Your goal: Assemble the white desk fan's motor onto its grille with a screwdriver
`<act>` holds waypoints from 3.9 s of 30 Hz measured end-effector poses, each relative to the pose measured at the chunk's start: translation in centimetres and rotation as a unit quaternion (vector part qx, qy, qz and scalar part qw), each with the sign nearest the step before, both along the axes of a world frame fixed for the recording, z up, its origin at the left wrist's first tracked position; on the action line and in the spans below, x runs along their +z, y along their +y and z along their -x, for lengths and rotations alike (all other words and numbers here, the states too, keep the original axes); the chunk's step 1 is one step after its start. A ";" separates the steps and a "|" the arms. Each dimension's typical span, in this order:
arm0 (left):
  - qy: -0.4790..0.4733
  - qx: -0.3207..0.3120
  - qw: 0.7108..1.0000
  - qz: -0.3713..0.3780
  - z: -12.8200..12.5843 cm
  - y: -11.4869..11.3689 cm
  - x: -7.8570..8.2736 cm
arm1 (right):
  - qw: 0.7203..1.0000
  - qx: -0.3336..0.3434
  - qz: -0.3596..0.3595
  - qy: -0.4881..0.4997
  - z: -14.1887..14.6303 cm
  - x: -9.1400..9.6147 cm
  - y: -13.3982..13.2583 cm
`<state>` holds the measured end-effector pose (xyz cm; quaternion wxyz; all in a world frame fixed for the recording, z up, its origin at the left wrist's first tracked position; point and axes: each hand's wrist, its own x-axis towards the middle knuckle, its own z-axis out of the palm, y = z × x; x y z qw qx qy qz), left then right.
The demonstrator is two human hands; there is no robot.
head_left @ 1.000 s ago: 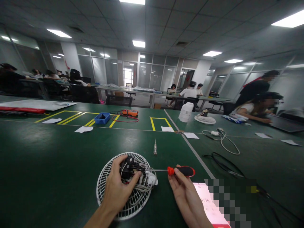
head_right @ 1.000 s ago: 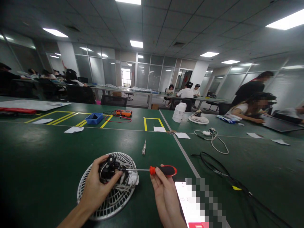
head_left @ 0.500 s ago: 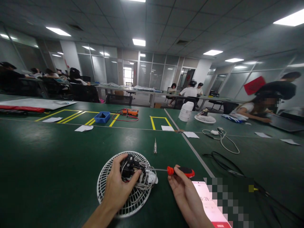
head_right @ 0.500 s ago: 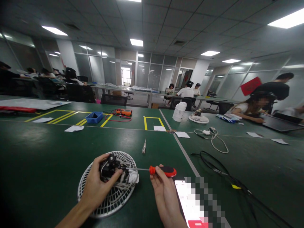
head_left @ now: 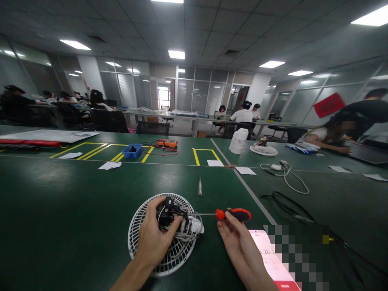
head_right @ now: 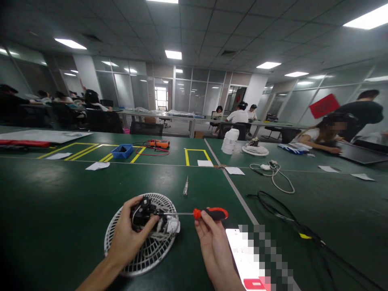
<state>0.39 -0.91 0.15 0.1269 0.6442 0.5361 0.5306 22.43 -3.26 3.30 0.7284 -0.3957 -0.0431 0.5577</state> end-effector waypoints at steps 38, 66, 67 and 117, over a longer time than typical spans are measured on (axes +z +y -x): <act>0.006 -0.005 1.000 0.005 0.0 -0.3 0.8 | 0.998 0.022 0.024 -0.053 -0.2 0.6 -0.1; 0.005 0.005 1.000 -0.002 0.0 -0.1 0.6 | 1.000 -0.016 0.013 0.009 0.4 1.4 -0.4; 0.005 0.005 1.000 -0.003 0.0 -0.1 0.6 | 1.000 -0.013 0.013 0.001 0.4 1.3 -0.4; 0.034 -0.010 0.999 -0.014 0.1 -0.1 0.3 | 0.998 0.035 0.026 -0.038 -0.2 0.2 -0.3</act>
